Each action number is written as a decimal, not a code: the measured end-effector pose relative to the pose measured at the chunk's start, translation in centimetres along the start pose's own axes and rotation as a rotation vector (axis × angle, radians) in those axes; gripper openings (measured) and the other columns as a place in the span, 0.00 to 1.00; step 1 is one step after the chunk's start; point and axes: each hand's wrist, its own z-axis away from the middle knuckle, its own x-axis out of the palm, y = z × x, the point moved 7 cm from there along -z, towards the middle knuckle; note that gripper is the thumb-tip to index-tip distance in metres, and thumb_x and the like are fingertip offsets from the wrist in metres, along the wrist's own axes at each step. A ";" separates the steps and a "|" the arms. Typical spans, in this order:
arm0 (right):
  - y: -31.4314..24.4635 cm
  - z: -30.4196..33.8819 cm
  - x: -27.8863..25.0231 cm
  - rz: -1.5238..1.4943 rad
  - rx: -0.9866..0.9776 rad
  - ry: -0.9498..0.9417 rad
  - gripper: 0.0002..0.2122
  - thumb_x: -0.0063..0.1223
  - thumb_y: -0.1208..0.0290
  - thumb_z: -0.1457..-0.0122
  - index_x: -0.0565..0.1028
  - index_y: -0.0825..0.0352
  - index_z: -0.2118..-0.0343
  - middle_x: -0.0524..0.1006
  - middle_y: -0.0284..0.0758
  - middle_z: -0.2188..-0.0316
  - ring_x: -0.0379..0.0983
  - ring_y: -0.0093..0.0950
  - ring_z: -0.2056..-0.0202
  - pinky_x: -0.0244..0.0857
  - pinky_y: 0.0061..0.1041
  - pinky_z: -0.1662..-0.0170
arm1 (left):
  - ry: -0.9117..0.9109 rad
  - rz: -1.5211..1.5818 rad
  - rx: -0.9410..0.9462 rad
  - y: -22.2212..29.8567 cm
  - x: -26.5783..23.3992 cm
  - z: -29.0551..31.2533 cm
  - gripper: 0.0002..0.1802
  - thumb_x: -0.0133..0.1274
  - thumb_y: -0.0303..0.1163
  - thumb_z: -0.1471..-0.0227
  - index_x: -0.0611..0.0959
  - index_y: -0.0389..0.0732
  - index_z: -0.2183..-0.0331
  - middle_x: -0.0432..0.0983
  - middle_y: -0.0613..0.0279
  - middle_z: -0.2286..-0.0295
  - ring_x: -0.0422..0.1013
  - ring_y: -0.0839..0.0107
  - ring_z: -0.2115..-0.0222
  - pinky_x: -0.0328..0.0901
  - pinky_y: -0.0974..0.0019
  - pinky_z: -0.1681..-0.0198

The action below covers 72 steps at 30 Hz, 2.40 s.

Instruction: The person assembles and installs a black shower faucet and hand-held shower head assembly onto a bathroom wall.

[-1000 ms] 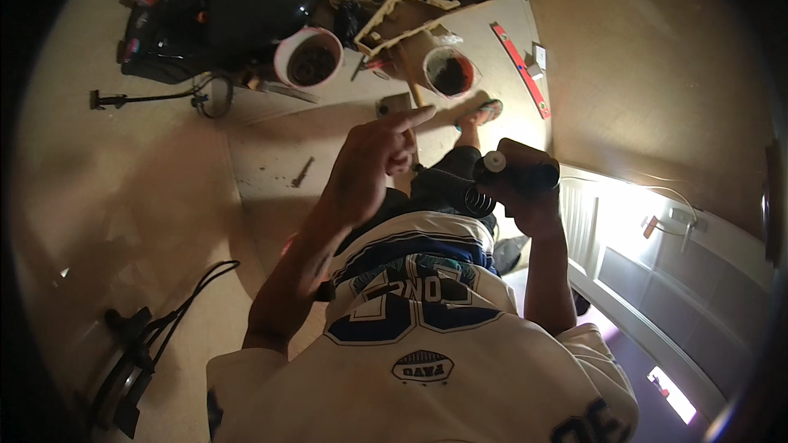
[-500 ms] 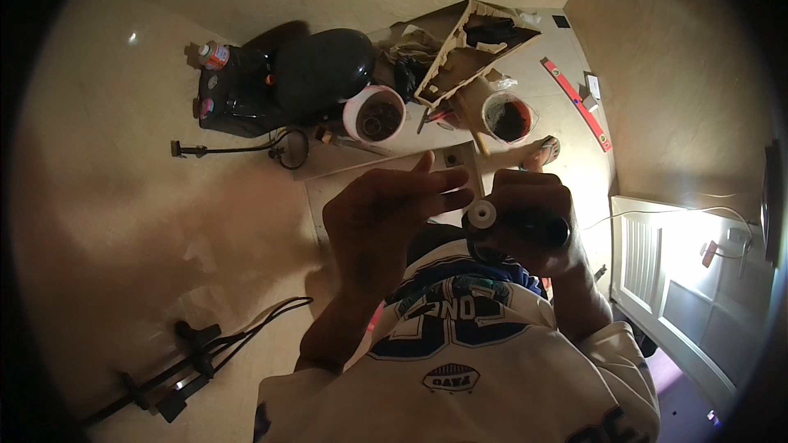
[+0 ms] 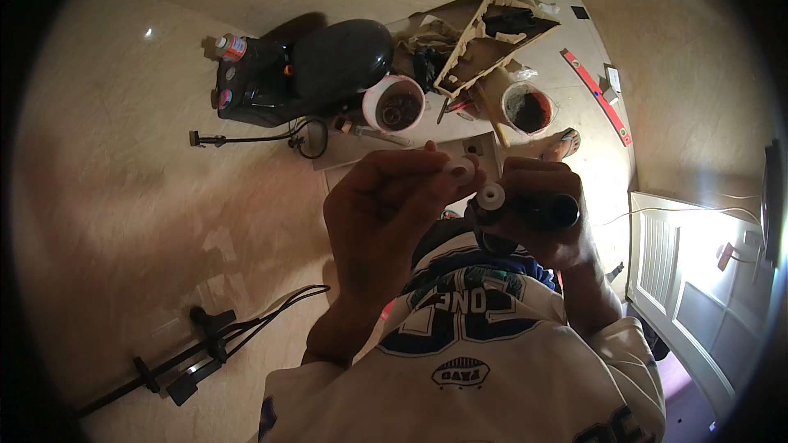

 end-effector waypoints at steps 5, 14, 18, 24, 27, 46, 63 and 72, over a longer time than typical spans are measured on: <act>-0.1 0.4 0.2 -0.031 -0.023 0.009 0.09 0.59 0.76 0.59 0.77 0.68 0.72 0.70 0.34 0.82 0.67 0.25 0.80 0.58 0.24 0.77 | -0.052 -0.104 0.110 0.4 -0.5 0.3 0.09 0.52 0.16 0.55 0.74 0.29 0.67 0.76 0.47 0.72 0.76 0.63 0.68 0.72 0.63 0.60; -0.3 1.3 0.0 -0.045 0.032 -0.001 0.09 0.62 0.78 0.59 0.76 0.70 0.72 0.70 0.33 0.81 0.67 0.23 0.80 0.57 0.23 0.77 | 0.061 -0.582 0.339 1.6 0.0 1.5 0.15 0.59 0.16 0.62 0.77 0.32 0.67 0.78 0.54 0.73 0.76 0.69 0.70 0.70 0.57 0.57; -1.0 1.5 -0.2 0.018 0.020 0.011 0.08 0.62 0.78 0.59 0.76 0.69 0.73 0.69 0.34 0.81 0.66 0.24 0.80 0.57 0.23 0.78 | -0.127 -0.810 0.754 2.5 1.5 2.6 0.15 0.61 0.20 0.61 0.78 0.38 0.66 0.79 0.61 0.71 0.76 0.70 0.66 0.51 0.52 0.42; -0.8 2.4 -0.5 0.045 0.031 0.010 0.09 0.60 0.81 0.60 0.76 0.68 0.73 0.70 0.35 0.81 0.67 0.26 0.80 0.58 0.25 0.77 | -0.265 -1.039 0.913 3.1 3.1 4.0 0.16 0.60 0.25 0.59 0.78 0.46 0.63 0.79 0.66 0.71 0.75 0.69 0.64 0.43 0.50 0.39; -1.1 2.6 -0.4 0.063 0.037 0.022 0.09 0.58 0.82 0.62 0.76 0.68 0.73 0.70 0.35 0.81 0.69 0.28 0.80 0.59 0.26 0.77 | -0.325 -1.104 0.933 3.2 3.2 4.3 0.17 0.60 0.26 0.59 0.78 0.47 0.62 0.79 0.68 0.70 0.75 0.70 0.62 0.39 0.50 0.39; -0.6 3.9 0.2 -0.037 0.009 -0.058 0.09 0.60 0.76 0.59 0.76 0.69 0.72 0.73 0.36 0.78 0.71 0.27 0.78 0.62 0.25 0.74 | -0.424 -0.797 0.652 1.4 3.1 2.7 0.10 0.59 0.20 0.66 0.84 0.43 0.74 0.79 0.60 0.74 0.74 0.68 0.68 0.57 0.50 0.48; 0.1 5.1 1.4 -0.421 0.447 0.002 0.08 0.58 0.70 0.54 0.76 0.70 0.74 0.75 0.32 0.81 0.69 0.18 0.78 0.61 0.21 0.73 | -0.302 -0.870 0.792 0.5 2.7 3.4 0.15 0.59 0.20 0.63 0.82 0.42 0.66 0.77 0.63 0.72 0.73 0.69 0.67 0.60 0.55 0.50; -2.9 3.7 0.7 -0.083 0.028 0.080 0.07 0.60 0.77 0.55 0.76 0.70 0.72 0.74 0.34 0.77 0.71 0.25 0.78 0.62 0.24 0.73 | -0.405 -0.314 0.596 0.2 2.0 3.0 0.31 0.59 0.24 0.58 0.66 0.34 0.51 0.74 0.49 0.62 0.70 0.64 0.58 0.58 0.60 0.50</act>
